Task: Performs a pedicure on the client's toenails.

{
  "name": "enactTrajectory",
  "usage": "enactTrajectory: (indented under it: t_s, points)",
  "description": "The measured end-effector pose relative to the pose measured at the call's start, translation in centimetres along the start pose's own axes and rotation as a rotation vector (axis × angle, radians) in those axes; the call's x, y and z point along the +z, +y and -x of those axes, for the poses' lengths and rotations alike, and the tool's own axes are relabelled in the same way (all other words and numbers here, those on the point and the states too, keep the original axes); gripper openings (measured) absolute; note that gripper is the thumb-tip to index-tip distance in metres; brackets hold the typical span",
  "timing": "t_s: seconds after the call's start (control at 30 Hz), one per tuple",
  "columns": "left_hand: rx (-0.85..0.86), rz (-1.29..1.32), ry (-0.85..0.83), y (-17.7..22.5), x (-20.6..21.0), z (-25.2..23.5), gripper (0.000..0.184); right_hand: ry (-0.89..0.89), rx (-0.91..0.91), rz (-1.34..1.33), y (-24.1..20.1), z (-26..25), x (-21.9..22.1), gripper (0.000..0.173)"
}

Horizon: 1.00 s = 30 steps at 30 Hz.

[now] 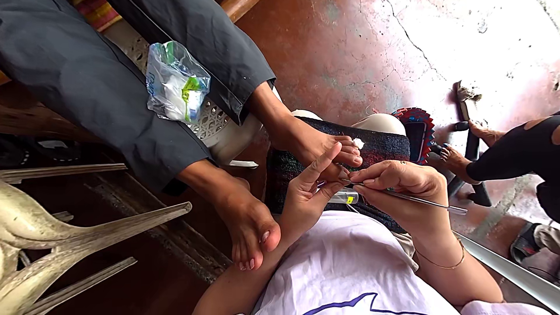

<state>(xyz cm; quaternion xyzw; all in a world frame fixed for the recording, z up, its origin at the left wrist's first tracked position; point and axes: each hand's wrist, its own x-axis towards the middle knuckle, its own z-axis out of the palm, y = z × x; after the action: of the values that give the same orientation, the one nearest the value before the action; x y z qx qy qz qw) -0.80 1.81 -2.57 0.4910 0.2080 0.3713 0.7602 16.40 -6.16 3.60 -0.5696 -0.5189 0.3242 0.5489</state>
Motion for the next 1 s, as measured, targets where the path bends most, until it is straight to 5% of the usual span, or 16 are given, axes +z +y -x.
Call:
enactTrajectory:
  t_s: [0.47,0.77,1.0]
  points:
    - [0.004,0.005,0.006,0.1,0.1,0.0,0.060,0.094,-0.022,-0.085,0.5,0.9,0.9,0.010]
    - [-0.016,0.000,0.003,0.2,0.1,-0.1,0.060,-0.030,-0.064,0.203,-1.7,0.2,0.5,0.008]
    - [-0.018,-0.009,0.007,0.2,0.1,0.0,0.061,-0.030,-0.025,0.133,-1.3,-0.6,0.1,0.008]
